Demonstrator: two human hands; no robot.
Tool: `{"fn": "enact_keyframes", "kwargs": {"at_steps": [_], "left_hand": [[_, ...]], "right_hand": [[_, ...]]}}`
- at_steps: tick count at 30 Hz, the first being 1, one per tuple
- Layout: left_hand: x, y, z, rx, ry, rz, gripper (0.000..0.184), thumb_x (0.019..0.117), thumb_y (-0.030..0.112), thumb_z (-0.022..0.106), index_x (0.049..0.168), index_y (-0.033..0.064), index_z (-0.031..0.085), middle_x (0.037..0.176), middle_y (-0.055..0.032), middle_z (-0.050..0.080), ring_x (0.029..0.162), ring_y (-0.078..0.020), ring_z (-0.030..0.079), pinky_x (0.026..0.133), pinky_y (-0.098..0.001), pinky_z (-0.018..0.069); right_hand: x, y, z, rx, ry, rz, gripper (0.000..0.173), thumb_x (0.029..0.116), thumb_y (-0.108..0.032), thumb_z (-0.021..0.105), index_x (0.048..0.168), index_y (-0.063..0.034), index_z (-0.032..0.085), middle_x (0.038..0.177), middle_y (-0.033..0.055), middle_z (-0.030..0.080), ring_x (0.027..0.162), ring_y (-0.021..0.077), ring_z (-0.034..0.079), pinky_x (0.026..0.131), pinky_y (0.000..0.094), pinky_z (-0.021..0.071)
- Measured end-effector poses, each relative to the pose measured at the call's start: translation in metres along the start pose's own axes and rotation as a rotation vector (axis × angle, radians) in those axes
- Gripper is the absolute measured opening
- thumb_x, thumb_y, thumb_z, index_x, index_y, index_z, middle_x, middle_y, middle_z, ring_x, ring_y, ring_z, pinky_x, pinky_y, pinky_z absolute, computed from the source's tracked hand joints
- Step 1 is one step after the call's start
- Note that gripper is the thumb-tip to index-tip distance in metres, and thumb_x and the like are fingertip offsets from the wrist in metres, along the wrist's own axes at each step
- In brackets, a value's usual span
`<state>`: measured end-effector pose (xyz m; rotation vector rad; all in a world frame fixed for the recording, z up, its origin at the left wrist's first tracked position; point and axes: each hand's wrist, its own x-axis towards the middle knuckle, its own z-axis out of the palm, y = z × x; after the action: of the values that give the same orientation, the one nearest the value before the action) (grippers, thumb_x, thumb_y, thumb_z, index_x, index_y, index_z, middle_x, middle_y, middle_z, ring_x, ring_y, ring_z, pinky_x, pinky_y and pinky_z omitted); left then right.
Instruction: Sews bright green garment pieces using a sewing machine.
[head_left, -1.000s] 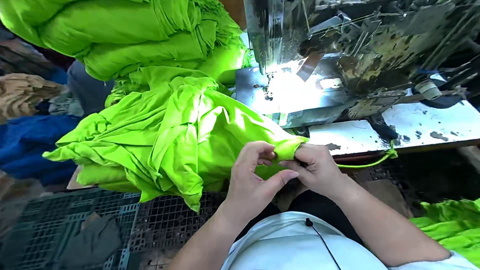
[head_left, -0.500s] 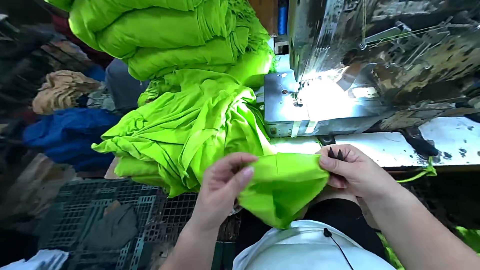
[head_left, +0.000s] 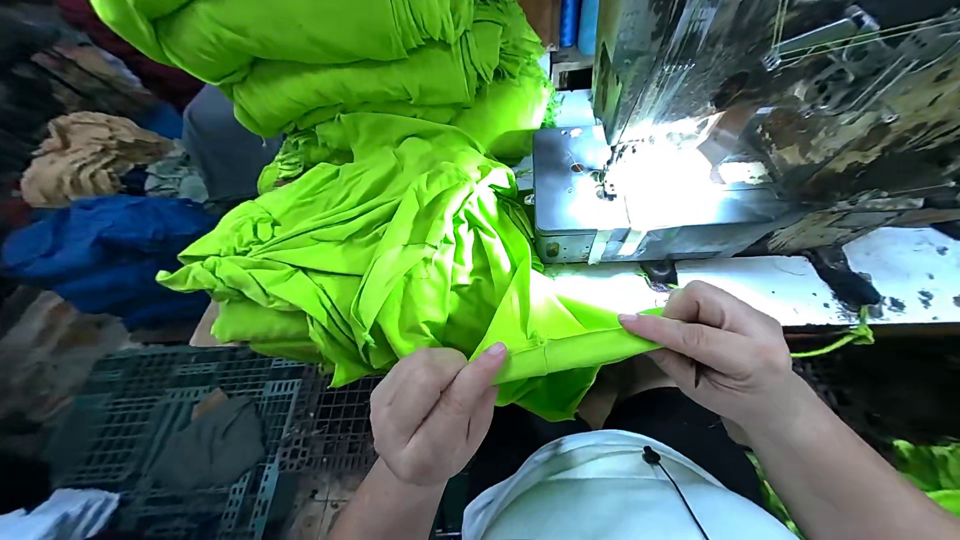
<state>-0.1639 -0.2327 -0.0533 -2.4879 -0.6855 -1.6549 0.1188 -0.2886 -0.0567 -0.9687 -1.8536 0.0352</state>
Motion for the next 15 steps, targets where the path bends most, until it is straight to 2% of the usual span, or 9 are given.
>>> {"fn": "enact_keyframes", "kwargs": {"at_steps": [3,4,6,8,10,12,13,14,15], "left_hand": [[-0.001,-0.001,0.013,-0.198,-0.042,-0.157,0.014,0.1079,0.025,0.052,0.113,0.0206,0.064,0.114,0.0071,0.061,0.117,-0.0070,0.060,0.105,-0.0302,0.0513],[0.001,-0.002,0.022,-0.321,-0.043,-0.250,0.016,0.1093,0.027,0.049,0.112,0.0222,0.064,0.115,0.0103,0.064,0.118,-0.0054,0.062,0.105,-0.0303,0.0527],[0.013,-0.006,0.043,-0.520,-0.059,-0.405,0.016,0.1085,0.026,0.051,0.108,0.0204,0.066,0.106,0.0106,0.067,0.102,-0.0013,0.064,0.090,-0.0228,0.0551],[0.037,-0.025,0.063,-0.423,-0.173,-0.365,0.014,0.1053,0.018,0.055,0.105,0.0109,0.067,0.104,0.0032,0.066,0.098,-0.0029,0.064,0.086,-0.0213,0.0547],[0.070,-0.046,0.085,-0.175,-0.359,-0.301,0.013,0.0956,0.012,0.066,0.098,0.0021,0.075,0.106,-0.0101,0.069,0.096,-0.0149,0.065,0.083,-0.0294,0.0554],[0.111,-0.045,0.106,-0.037,-0.645,-0.434,0.012,0.0925,0.005,0.070,0.101,-0.0025,0.074,0.112,-0.0197,0.069,0.104,-0.0316,0.067,0.090,-0.0481,0.0543],[0.131,-0.042,0.117,-0.004,-0.792,-0.564,0.014,0.0950,0.004,0.069,0.107,-0.0014,0.071,0.115,-0.0206,0.068,0.107,-0.0341,0.066,0.094,-0.0533,0.0525],[0.146,-0.041,0.129,0.003,-0.881,-0.651,0.014,0.0956,0.004,0.069,0.109,-0.0014,0.070,0.113,-0.0218,0.068,0.104,-0.0356,0.066,0.092,-0.0552,0.0519],[0.155,-0.046,0.142,0.002,-0.918,-0.656,0.013,0.0957,0.003,0.069,0.107,-0.0025,0.071,0.110,-0.0233,0.069,0.102,-0.0373,0.067,0.091,-0.0564,0.0520]], "right_hand": [[0.000,0.008,-0.002,0.001,-0.116,0.017,0.022,0.1059,-0.024,0.057,0.113,-0.0127,0.074,0.078,0.0051,0.053,0.070,0.0059,0.051,0.063,0.0134,0.0410],[0.000,0.011,-0.002,0.049,-0.161,0.037,0.025,0.1069,-0.025,0.055,0.110,-0.0097,0.074,0.077,0.0048,0.054,0.069,0.0053,0.052,0.063,0.0138,0.0422],[-0.006,0.014,0.004,0.195,-0.200,0.141,0.027,0.1076,-0.023,0.054,0.101,-0.0032,0.071,0.075,0.0037,0.058,0.070,0.0025,0.054,0.065,0.0132,0.0445],[-0.014,0.011,0.016,0.371,-0.203,0.388,0.028,0.1071,-0.021,0.053,0.093,-0.0015,0.068,0.073,-0.0015,0.059,0.067,-0.0048,0.052,0.063,0.0103,0.0439],[-0.018,0.005,0.027,0.533,-0.217,0.766,0.026,0.1068,-0.022,0.052,0.096,-0.0054,0.069,0.076,-0.0067,0.064,0.067,-0.0067,0.058,0.062,0.0125,0.0493],[-0.015,0.003,0.034,0.673,-0.197,1.127,0.024,0.1073,-0.024,0.052,0.103,-0.0086,0.070,0.078,-0.0066,0.067,0.064,-0.0028,0.061,0.058,0.0164,0.0508],[-0.015,0.004,0.037,0.730,-0.162,1.234,0.023,0.1074,-0.025,0.053,0.103,-0.0095,0.069,0.076,-0.0058,0.066,0.059,-0.0011,0.058,0.053,0.0172,0.0487],[-0.015,0.007,0.040,0.780,-0.113,1.284,0.021,0.1071,-0.024,0.053,0.099,-0.0100,0.067,0.073,-0.0051,0.064,0.055,0.0002,0.055,0.050,0.0176,0.0465],[-0.015,0.010,0.040,0.824,-0.060,1.295,0.021,0.1070,-0.023,0.054,0.096,-0.0101,0.065,0.070,-0.0043,0.062,0.052,0.0014,0.053,0.048,0.0184,0.0454]]}}
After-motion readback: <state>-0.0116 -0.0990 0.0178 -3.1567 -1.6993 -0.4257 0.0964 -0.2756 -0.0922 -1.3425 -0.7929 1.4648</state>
